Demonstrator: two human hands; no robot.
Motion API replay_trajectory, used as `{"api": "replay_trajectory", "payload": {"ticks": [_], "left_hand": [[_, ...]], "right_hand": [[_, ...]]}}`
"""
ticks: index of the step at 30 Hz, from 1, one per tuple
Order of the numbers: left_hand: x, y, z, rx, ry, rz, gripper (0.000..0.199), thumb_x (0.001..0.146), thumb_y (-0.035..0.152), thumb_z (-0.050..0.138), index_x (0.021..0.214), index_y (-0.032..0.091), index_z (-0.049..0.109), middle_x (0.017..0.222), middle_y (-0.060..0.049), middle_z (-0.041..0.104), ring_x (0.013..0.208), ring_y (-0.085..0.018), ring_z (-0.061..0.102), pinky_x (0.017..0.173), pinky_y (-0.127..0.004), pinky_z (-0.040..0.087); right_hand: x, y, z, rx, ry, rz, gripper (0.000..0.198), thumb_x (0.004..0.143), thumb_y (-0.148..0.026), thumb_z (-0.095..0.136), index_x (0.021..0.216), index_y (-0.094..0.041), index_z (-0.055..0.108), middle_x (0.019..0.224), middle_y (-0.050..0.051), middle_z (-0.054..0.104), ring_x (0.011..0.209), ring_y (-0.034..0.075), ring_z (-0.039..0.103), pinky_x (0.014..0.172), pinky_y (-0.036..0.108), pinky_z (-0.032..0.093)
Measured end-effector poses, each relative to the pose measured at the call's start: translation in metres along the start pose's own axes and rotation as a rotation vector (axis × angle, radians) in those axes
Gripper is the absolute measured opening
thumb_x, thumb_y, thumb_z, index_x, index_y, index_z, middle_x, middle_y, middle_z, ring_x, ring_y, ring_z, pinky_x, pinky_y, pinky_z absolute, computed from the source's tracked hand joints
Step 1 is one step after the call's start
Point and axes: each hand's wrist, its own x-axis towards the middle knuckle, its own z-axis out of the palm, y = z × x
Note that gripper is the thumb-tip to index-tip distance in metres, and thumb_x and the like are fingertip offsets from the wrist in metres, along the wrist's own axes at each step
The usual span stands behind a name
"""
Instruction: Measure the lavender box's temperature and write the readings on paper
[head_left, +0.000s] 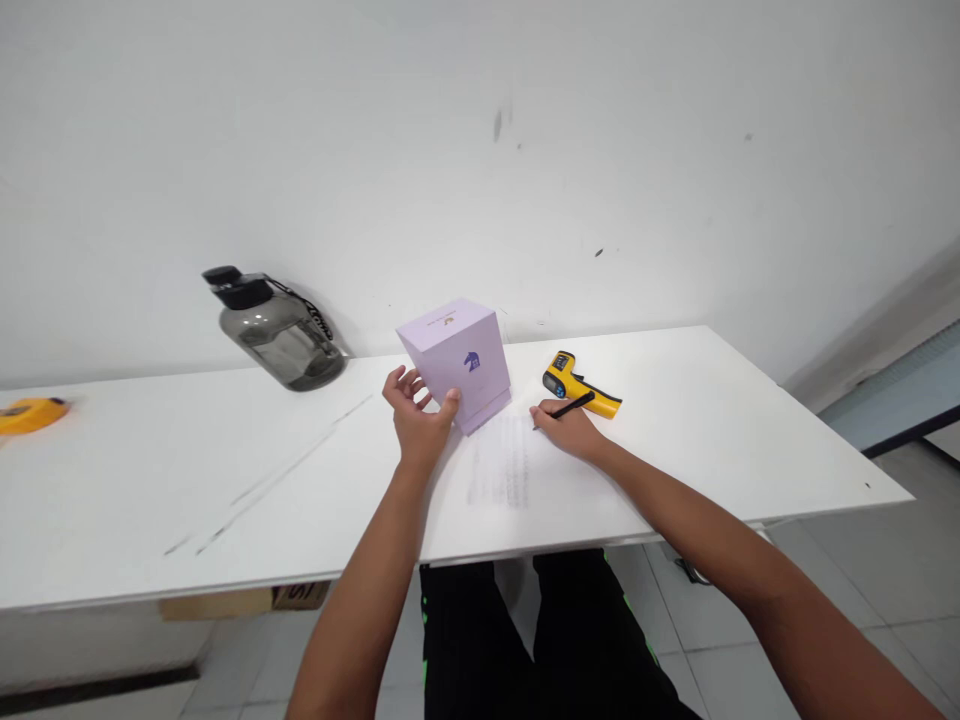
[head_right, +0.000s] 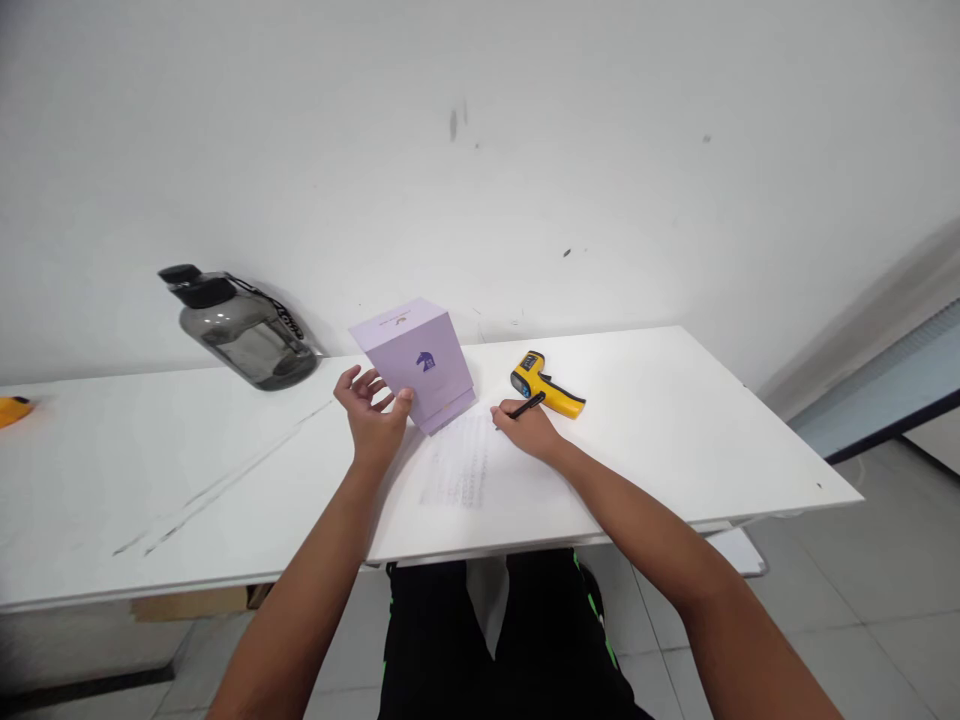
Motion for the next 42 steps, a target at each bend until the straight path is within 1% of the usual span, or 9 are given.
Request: {"api": "replay_trajectory", "payload": {"ticks": [5, 8, 15, 19, 23, 29, 34, 37, 42], "left_hand": [[0.0008, -0.0005, -0.0011, -0.020, -0.009, -0.008, 0.084, 0.072, 0.040, 0.082, 0.140, 0.032, 0.035, 0.138, -0.010, 0.056, 0.122, -0.023, 0.064, 0.097, -0.040, 0.058], [0.0013, 0.0003, -0.0015, -0.022, 0.014, -0.018, 0.082, 0.071, 0.038, 0.082, 0.139, 0.032, 0.035, 0.138, -0.011, 0.055, 0.122, -0.023, 0.064, 0.097, -0.039, 0.058], [0.0013, 0.0045, -0.0021, -0.021, 0.021, -0.008, 0.078, 0.071, 0.036, 0.080, 0.135, 0.032, 0.035, 0.137, -0.010, 0.055, 0.120, -0.022, 0.064, 0.097, -0.039, 0.059], [-0.0004, 0.0078, -0.0006, -0.013, 0.018, -0.012, 0.068, 0.071, 0.036, 0.081, 0.122, 0.031, 0.036, 0.136, -0.008, 0.055, 0.118, -0.020, 0.063, 0.098, -0.040, 0.058], [0.0003, 0.0093, 0.0000, -0.030, 0.029, -0.018, 0.064, 0.070, 0.036, 0.080, 0.113, 0.030, 0.033, 0.132, -0.006, 0.057, 0.113, -0.019, 0.064, 0.097, -0.042, 0.059], [0.0033, 0.0063, -0.0016, -0.071, 0.091, 0.002, 0.063, 0.067, 0.033, 0.080, 0.109, 0.030, 0.032, 0.133, -0.007, 0.056, 0.113, -0.019, 0.065, 0.090, -0.038, 0.060], [0.0004, 0.0065, 0.0006, -0.009, 0.063, 0.002, 0.064, 0.065, 0.033, 0.082, 0.105, 0.029, 0.033, 0.133, -0.007, 0.056, 0.117, -0.020, 0.063, 0.098, -0.043, 0.057], [-0.0001, 0.0067, 0.0007, -0.001, 0.078, 0.014, 0.062, 0.065, 0.033, 0.082, 0.103, 0.029, 0.033, 0.131, -0.006, 0.056, 0.115, -0.020, 0.063, 0.097, -0.042, 0.057], [0.0026, 0.0030, -0.0021, -0.041, 0.120, 0.073, 0.060, 0.065, 0.034, 0.080, 0.103, 0.029, 0.033, 0.134, -0.007, 0.053, 0.121, -0.021, 0.060, 0.094, -0.040, 0.056]], "right_hand": [[-0.0003, 0.0000, -0.0001, -0.004, 0.031, 0.000, 0.038, 0.090, -0.047, 0.050, 0.059, -0.025, 0.044, 0.063, 0.001, 0.056, 0.068, 0.019, 0.054, 0.066, 0.032, 0.043], [-0.0001, 0.0009, -0.0005, -0.001, 0.046, -0.004, 0.039, 0.090, -0.048, 0.049, 0.059, -0.025, 0.040, 0.062, 0.000, 0.054, 0.068, 0.020, 0.053, 0.065, 0.032, 0.042], [0.0000, 0.0008, -0.0009, -0.006, 0.029, 0.010, 0.039, 0.090, -0.049, 0.049, 0.060, -0.025, 0.043, 0.062, 0.001, 0.053, 0.069, 0.020, 0.053, 0.066, 0.033, 0.042], [-0.0008, 0.0003, -0.0015, -0.014, 0.037, 0.016, 0.039, 0.091, -0.050, 0.049, 0.061, -0.025, 0.044, 0.064, 0.001, 0.055, 0.069, 0.020, 0.053, 0.066, 0.033, 0.042], [-0.0001, 0.0014, -0.0019, -0.023, 0.033, 0.015, 0.037, 0.091, -0.049, 0.049, 0.064, -0.025, 0.048, 0.067, 0.001, 0.058, 0.072, 0.021, 0.056, 0.067, 0.033, 0.043], [0.0014, 0.0041, -0.0011, -0.041, 0.029, 0.002, 0.039, 0.091, -0.051, 0.047, 0.062, -0.025, 0.044, 0.064, 0.000, 0.054, 0.070, 0.021, 0.054, 0.065, 0.033, 0.040], [0.0002, 0.0024, -0.0009, -0.020, 0.039, 0.000, 0.039, 0.091, -0.051, 0.047, 0.062, -0.025, 0.043, 0.063, -0.001, 0.051, 0.068, 0.020, 0.052, 0.065, 0.033, 0.039], [-0.0003, 0.0011, -0.0009, -0.006, 0.045, -0.002, 0.040, 0.091, -0.050, 0.048, 0.060, -0.025, 0.042, 0.062, -0.001, 0.051, 0.068, 0.019, 0.051, 0.066, 0.033, 0.040], [-0.0001, 0.0007, -0.0009, -0.001, 0.038, 0.002, 0.040, 0.090, -0.050, 0.049, 0.060, -0.025, 0.041, 0.061, -0.001, 0.051, 0.067, 0.019, 0.051, 0.065, 0.032, 0.040]]}}
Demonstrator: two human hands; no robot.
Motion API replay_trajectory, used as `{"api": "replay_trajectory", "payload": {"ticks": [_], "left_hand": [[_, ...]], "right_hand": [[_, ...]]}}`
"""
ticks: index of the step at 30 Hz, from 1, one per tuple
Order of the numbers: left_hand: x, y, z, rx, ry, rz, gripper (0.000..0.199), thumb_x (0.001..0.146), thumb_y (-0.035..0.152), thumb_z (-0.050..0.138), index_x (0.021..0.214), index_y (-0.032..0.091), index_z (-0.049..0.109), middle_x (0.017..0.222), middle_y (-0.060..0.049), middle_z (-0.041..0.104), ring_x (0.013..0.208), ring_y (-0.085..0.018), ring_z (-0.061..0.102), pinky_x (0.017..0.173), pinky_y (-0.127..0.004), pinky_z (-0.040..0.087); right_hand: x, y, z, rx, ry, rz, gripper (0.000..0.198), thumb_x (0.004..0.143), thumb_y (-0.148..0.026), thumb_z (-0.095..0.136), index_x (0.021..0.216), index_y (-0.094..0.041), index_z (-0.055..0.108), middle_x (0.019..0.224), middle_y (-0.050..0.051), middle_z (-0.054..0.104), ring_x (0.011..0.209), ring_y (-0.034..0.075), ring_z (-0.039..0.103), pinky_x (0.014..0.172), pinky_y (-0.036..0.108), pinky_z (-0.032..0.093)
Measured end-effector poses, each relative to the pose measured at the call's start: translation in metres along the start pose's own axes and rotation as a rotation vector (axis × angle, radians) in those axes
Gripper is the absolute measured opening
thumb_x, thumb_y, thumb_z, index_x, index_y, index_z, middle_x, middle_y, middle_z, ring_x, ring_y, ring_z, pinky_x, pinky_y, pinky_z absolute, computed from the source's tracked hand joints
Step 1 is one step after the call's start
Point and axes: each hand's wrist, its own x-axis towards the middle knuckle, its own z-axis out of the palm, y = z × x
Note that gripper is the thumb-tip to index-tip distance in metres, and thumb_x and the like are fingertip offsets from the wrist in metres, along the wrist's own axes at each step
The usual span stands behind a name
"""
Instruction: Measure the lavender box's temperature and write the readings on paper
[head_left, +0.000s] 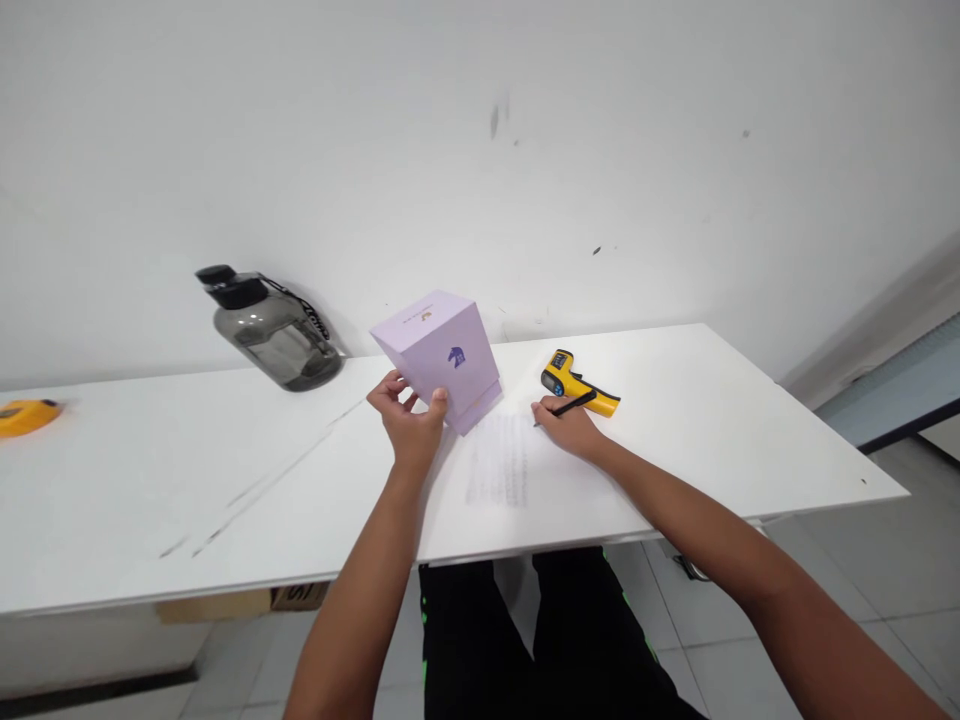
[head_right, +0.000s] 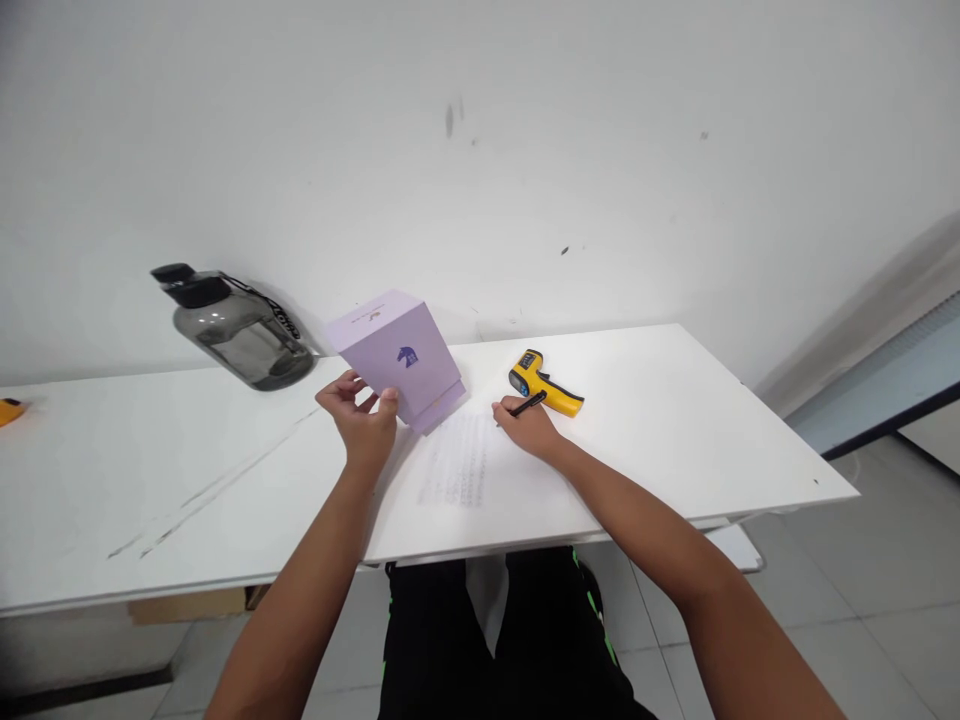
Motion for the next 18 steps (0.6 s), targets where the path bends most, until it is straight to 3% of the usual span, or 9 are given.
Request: {"api": "replay_trajectory", "payload": {"ticks": [7, 18], "left_hand": [[0.0061, -0.0065, -0.0041, 0.005, 0.078, 0.039, 0.060, 0.065, 0.035, 0.078, 0.101, 0.029, 0.030, 0.133, -0.007, 0.051, 0.118, -0.020, 0.059, 0.092, -0.039, 0.057], [0.0029, -0.0083, -0.0005, 0.015, 0.017, 0.140, 0.064, 0.064, 0.039, 0.080, 0.098, 0.030, 0.027, 0.132, -0.008, 0.052, 0.115, -0.021, 0.058, 0.087, -0.039, 0.057]], "right_hand": [[0.0005, 0.0009, 0.0001, -0.034, -0.002, 0.008, 0.038, 0.090, -0.050, 0.047, 0.061, -0.025, 0.042, 0.063, -0.001, 0.052, 0.068, 0.020, 0.052, 0.065, 0.033, 0.039], [0.0004, -0.0004, -0.0004, -0.041, -0.010, 0.006, 0.039, 0.090, -0.048, 0.048, 0.060, -0.025, 0.041, 0.062, -0.001, 0.052, 0.067, 0.019, 0.051, 0.064, 0.032, 0.038]]}}
